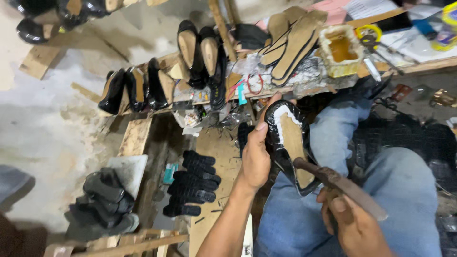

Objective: The person sits on the floor of a shoe workshop and works on a black high-heeled shoe. They peel and trim the old sole edge, apply adhesive, heat the shoe over a gas stove burner, press a new sole piece onto the shoe, and hammer the sole edge to secure it.

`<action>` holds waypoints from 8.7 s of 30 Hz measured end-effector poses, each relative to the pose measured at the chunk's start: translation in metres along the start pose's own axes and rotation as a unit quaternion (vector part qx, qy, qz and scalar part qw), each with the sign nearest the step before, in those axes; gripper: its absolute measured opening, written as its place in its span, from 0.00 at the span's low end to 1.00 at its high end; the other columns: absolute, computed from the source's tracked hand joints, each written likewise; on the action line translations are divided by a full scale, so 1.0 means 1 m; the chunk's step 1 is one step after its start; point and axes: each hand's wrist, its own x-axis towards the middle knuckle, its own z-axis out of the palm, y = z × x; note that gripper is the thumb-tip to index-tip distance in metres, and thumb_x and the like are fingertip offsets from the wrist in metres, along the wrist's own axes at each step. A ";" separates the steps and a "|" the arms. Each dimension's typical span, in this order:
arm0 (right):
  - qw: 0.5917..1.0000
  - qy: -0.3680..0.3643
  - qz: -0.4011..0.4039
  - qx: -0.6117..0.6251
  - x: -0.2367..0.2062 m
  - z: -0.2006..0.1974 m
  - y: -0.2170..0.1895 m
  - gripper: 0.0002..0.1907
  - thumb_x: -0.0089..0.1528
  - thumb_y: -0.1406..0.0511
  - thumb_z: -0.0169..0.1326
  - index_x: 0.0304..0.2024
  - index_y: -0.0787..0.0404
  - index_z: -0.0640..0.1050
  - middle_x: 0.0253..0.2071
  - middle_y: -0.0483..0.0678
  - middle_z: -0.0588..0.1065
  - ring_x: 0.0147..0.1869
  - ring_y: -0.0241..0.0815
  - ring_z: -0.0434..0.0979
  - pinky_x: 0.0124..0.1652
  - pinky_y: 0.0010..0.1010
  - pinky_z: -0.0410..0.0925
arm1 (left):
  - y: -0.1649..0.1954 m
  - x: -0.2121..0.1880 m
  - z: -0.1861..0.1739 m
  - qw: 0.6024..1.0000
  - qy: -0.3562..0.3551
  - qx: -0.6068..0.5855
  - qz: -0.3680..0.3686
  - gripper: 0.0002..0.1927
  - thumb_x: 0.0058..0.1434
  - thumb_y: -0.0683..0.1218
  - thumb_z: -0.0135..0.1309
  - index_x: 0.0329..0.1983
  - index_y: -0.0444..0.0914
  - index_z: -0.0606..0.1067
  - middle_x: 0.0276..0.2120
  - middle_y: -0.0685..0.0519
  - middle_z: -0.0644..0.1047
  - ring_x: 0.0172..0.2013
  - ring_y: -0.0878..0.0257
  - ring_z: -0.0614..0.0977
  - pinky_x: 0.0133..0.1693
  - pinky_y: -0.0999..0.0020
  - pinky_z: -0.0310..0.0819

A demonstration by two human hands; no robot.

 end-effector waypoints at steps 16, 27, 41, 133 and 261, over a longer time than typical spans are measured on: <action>0.955 -0.046 -0.282 -0.077 0.010 -0.029 -0.061 0.20 0.73 0.56 0.39 0.51 0.64 0.74 0.26 0.55 0.68 0.26 0.42 0.66 0.26 0.32 0.64 | 0.010 -0.016 0.008 0.981 0.099 0.155 0.057 0.29 0.79 0.54 0.27 0.72 0.29 0.63 0.67 0.41 0.70 0.69 0.53 0.68 0.70 0.63 0.57; 0.964 -0.011 -0.219 0.151 0.007 -0.006 -0.046 0.29 0.74 0.50 0.45 0.57 0.72 0.72 0.43 0.60 0.76 0.35 0.43 0.75 0.32 0.32 0.70 | 0.039 -0.035 0.002 0.951 -0.049 0.292 0.094 0.34 0.81 0.58 0.32 0.78 0.30 0.51 0.76 0.40 0.58 0.77 0.51 0.58 0.77 0.61 0.45; 0.946 0.073 -0.251 0.191 -0.034 0.037 -0.029 0.33 0.67 0.54 0.58 0.62 0.74 0.69 0.27 0.51 0.75 0.28 0.38 0.75 0.32 0.33 0.72 | 0.042 -0.095 0.010 0.988 -0.010 0.154 0.022 0.48 0.69 0.66 0.54 0.77 0.30 0.53 0.73 0.39 0.63 0.71 0.54 0.68 0.71 0.61 0.61; 0.974 -0.050 0.087 0.203 -0.014 -0.027 -0.031 0.46 0.66 0.59 0.52 0.80 0.49 0.43 0.58 0.59 0.75 0.53 0.52 0.83 0.50 0.42 0.75 | -0.035 0.016 -0.015 0.932 0.164 -0.320 -0.045 0.30 0.72 0.64 0.41 0.61 0.37 0.69 0.57 0.41 0.76 0.56 0.44 0.78 0.58 0.49 0.72; 0.934 0.354 0.012 -0.056 0.023 -0.388 -0.041 0.48 0.60 0.50 0.54 0.80 0.61 0.61 0.62 0.69 0.73 0.47 0.65 0.84 0.38 0.51 0.76 | -0.217 0.013 0.076 0.869 -0.135 -0.142 -0.453 0.32 0.69 0.50 0.45 0.74 0.38 0.55 0.64 0.34 0.71 0.58 0.45 0.79 0.57 0.50 0.77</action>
